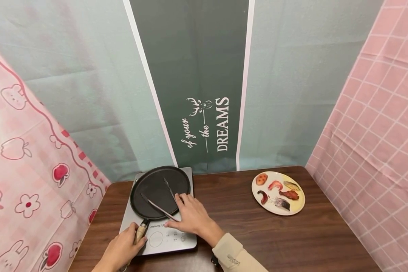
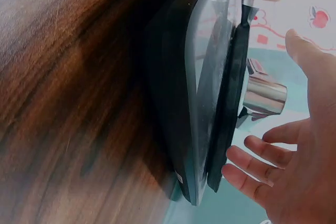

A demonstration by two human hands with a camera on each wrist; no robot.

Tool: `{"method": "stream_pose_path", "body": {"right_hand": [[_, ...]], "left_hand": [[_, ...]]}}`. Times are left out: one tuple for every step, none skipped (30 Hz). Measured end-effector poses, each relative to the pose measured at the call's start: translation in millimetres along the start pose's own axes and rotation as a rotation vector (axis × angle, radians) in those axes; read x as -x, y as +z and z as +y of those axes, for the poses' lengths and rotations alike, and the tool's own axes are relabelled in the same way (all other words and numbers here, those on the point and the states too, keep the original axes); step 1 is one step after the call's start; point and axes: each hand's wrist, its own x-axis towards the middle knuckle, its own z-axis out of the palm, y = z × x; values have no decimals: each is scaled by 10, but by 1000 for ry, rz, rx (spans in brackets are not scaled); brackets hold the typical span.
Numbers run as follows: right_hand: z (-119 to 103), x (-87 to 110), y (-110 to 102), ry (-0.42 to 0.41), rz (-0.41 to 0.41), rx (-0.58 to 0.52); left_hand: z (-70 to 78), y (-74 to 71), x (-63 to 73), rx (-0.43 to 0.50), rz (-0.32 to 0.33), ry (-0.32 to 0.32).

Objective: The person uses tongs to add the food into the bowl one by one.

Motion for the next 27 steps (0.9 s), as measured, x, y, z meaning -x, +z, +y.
{"method": "stream_pose_path", "body": {"right_hand": [[-4,-4,8,1,0,3],[-7,-8,16,3,-2,5],[-10,-11,23,8,-4,4],[-12,-13,31,14,-7,5],[-14,-15,41,19,-10,7],[-16,-17,53,23,-10,10],[-18,-18,62,26,-9,15],[-20,-18,70,28,-8,21],[-22,-19,78,29,-5,28],[-25,-18,85,30,-1,36],[-28,-19,92,29,3,42],[-29,-19,100,29,7,47],[-32,-19,103,30,9,52],[-32,-19,110,31,12,52],[-34,-20,113,33,14,52],[-35,-20,116,34,15,50],[-36,-21,120,36,16,48],[-36,-21,124,38,17,47],[-37,-21,125,40,16,43],[-38,-21,126,43,16,37],[-40,-21,126,47,14,31],[-41,-20,128,53,13,23],[-43,-20,128,60,10,12],[-45,-19,129,68,5,-1],[-46,-19,129,77,2,-15],[-48,-19,128,85,1,-26],[-48,-21,127,90,3,-37]], "left_hand": [[0,0,-2,-1,0,-2],[0,0,-2,-2,0,-5],[2,0,-3,-2,-1,-8],[4,-2,-4,-2,-3,-11],[5,-1,-5,-1,-3,-13],[5,-2,-6,-1,-4,-15],[7,0,-7,0,-3,-15],[9,2,-7,0,-1,-13],[9,5,-7,2,4,-12],[11,7,-6,5,9,-10],[12,10,-4,9,14,-8],[11,14,-4,15,17,-6],[12,16,-2,23,22,-6],[14,18,-1,32,29,-2],[16,19,2,43,32,-3],[17,20,3,52,33,-1],[20,21,4,59,34,2],[21,24,5,66,36,5],[24,23,6,71,39,4],[27,24,6,75,39,4],[28,25,7,77,38,0],[27,27,6,78,41,0],[28,30,4,79,43,-2],[28,33,3,80,46,-5],[31,33,2,79,49,-9],[33,33,1,77,52,-8],[34,35,0,75,58,-9]]}}
